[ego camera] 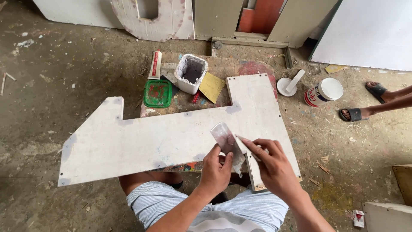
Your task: Applying and smoothing putty or filler onto the edges of a cutout board using a putty knife in a workshop environment.
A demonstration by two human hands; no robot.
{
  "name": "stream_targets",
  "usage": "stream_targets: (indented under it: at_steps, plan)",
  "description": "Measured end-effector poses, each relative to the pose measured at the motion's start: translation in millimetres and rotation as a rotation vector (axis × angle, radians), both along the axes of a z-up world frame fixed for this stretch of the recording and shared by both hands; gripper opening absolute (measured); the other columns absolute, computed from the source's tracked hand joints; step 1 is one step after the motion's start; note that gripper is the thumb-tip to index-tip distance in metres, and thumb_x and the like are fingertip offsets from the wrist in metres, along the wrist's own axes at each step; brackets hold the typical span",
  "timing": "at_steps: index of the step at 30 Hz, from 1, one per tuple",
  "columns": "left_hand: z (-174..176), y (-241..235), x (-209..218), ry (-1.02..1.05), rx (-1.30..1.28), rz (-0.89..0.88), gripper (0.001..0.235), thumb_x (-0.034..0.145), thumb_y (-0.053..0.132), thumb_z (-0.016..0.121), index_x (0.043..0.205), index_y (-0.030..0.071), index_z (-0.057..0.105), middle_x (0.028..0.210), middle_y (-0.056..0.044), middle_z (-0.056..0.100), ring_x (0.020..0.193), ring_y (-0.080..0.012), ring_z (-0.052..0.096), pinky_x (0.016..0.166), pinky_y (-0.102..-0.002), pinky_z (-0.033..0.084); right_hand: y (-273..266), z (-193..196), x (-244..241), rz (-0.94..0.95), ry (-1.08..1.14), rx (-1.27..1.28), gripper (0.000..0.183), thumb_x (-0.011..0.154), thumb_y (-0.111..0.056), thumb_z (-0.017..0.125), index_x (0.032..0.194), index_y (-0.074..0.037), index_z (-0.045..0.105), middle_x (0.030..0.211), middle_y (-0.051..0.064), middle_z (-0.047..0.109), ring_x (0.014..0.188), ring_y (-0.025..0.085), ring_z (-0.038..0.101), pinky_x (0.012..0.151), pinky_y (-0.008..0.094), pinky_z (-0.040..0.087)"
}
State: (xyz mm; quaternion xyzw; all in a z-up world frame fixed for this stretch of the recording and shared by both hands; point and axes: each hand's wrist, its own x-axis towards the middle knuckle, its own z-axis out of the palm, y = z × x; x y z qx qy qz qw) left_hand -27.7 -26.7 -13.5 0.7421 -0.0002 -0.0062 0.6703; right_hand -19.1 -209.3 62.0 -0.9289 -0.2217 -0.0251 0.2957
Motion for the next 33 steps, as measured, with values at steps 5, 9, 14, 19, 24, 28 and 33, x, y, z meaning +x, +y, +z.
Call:
stream_targets:
  at_steps: [5,9,14,19,24,28,33]
  plan:
    - [-3,1,-1,0.175,-0.034,-0.035,0.015,0.103,0.022,0.061,0.101,0.008,0.056,0.07,-0.005,0.052,0.041,-0.0098,0.034,0.036,-0.031,0.026,-2,-1,-1,0.153,-0.04,-0.024,0.055,0.096,-0.003,0.051,0.149,-0.017,0.051,0.123,0.014,0.059,0.106,0.03,0.055,0.093,0.042,0.052]
    - [2,-4,-4,0.15,-0.045,-0.036,0.019,0.104,0.021,0.06,0.092,0.007,0.053,0.073,-0.005,0.049,0.042,-0.0112,0.032,0.036,-0.03,0.028,0,-18,-4,0.093,-0.064,-0.051,0.062,0.095,0.001,0.051,0.154,-0.02,0.044,0.125,0.012,0.059,0.107,0.025,0.053,0.091,0.038,0.058]
    - [2,1,-2,0.221,0.005,-0.059,0.018,0.104,0.022,0.06,0.094,0.008,0.055,0.072,-0.003,0.048,0.04,-0.0104,0.036,0.037,-0.03,0.026,-5,2,-3,0.123,-0.064,-0.068,0.059,0.094,0.002,0.05,0.15,-0.017,0.052,0.119,0.012,0.06,0.103,0.028,0.054,0.092,0.041,0.051]
    - [5,1,0,0.172,-0.031,-0.062,0.017,0.101,0.017,0.061,0.09,0.009,0.052,0.071,-0.006,0.054,0.046,-0.0122,0.04,0.038,-0.032,0.034,-8,-23,-9,0.173,-0.136,-0.102,0.068,0.094,0.002,0.052,0.157,-0.021,0.039,0.127,0.015,0.056,0.108,0.029,0.051,0.09,0.042,0.056]
    - [32,15,6,0.358,-0.205,-0.208,0.031,0.099,0.019,0.06,0.128,0.008,0.064,0.097,-0.003,0.072,0.049,-0.0064,0.053,0.045,-0.026,0.052,-32,-12,-3,0.145,-0.218,-0.162,0.061,0.093,0.001,0.051,0.147,-0.027,0.055,0.129,0.01,0.06,0.112,0.03,0.053,0.096,0.043,0.046]
    - [33,14,5,0.546,-0.572,-0.255,0.036,0.094,0.009,0.068,0.13,0.004,0.067,0.115,-0.008,0.074,0.091,-0.0268,0.074,0.069,-0.039,0.069,-35,-21,-3,0.162,-0.248,0.101,0.073,0.081,0.012,0.042,0.143,-0.023,0.059,0.143,0.015,0.058,0.119,0.035,0.054,0.102,0.048,0.047]
    - [36,20,5,0.586,-0.73,-0.278,0.044,0.087,0.01,0.076,0.128,0.0,0.067,0.102,-0.013,0.076,0.081,-0.0268,0.075,0.056,-0.032,0.065,-31,-33,-1,0.188,-0.217,0.237,0.06,0.094,0.011,0.051,0.142,-0.025,0.059,0.15,0.012,0.055,0.135,0.037,0.052,0.114,0.052,0.047]
